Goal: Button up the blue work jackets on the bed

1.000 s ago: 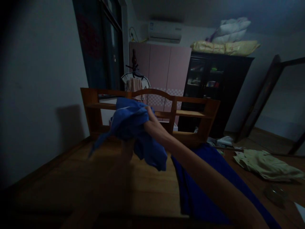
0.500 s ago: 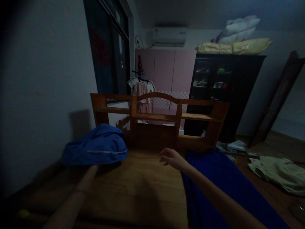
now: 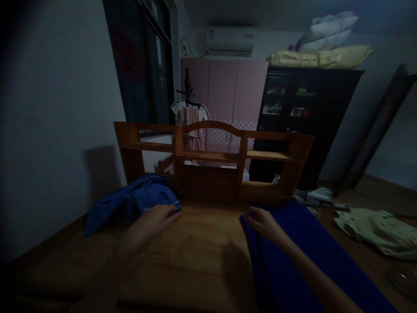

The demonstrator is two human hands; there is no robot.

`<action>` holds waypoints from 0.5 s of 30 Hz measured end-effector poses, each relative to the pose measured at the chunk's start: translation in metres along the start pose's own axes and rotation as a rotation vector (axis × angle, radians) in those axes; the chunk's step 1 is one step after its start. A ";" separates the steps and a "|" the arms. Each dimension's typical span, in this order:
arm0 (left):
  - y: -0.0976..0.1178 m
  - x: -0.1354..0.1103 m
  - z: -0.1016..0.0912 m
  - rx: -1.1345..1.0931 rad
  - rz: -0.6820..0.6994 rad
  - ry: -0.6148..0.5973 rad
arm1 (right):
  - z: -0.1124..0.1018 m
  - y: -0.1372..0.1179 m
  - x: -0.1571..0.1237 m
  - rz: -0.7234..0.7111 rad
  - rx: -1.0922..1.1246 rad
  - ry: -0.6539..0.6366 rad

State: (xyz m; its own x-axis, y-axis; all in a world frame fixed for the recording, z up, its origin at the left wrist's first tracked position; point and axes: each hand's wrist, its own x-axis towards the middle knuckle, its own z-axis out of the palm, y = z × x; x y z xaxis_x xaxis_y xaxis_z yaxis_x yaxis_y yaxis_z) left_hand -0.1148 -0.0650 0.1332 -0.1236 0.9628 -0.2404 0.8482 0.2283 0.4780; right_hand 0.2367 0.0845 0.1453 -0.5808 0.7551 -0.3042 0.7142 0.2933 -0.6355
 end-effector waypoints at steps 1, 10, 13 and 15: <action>0.016 0.008 0.007 -0.001 0.079 0.021 | -0.008 0.007 -0.001 0.007 -0.100 0.032; 0.084 0.081 0.120 -0.061 0.317 0.147 | -0.016 0.064 -0.036 0.278 -0.747 0.156; 0.086 0.081 0.142 -0.078 0.308 0.167 | 0.010 0.061 -0.042 0.268 -0.842 0.173; 0.088 0.078 0.150 -0.106 0.287 0.188 | 0.024 0.059 -0.035 0.285 -0.886 0.208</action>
State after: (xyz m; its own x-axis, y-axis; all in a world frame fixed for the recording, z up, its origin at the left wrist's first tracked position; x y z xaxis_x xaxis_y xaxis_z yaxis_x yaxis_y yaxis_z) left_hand 0.0272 0.0087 0.0294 0.0106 0.9974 0.0714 0.8049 -0.0509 0.5912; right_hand 0.2900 0.0612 0.1018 -0.3189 0.9309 -0.1782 0.9040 0.3553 0.2378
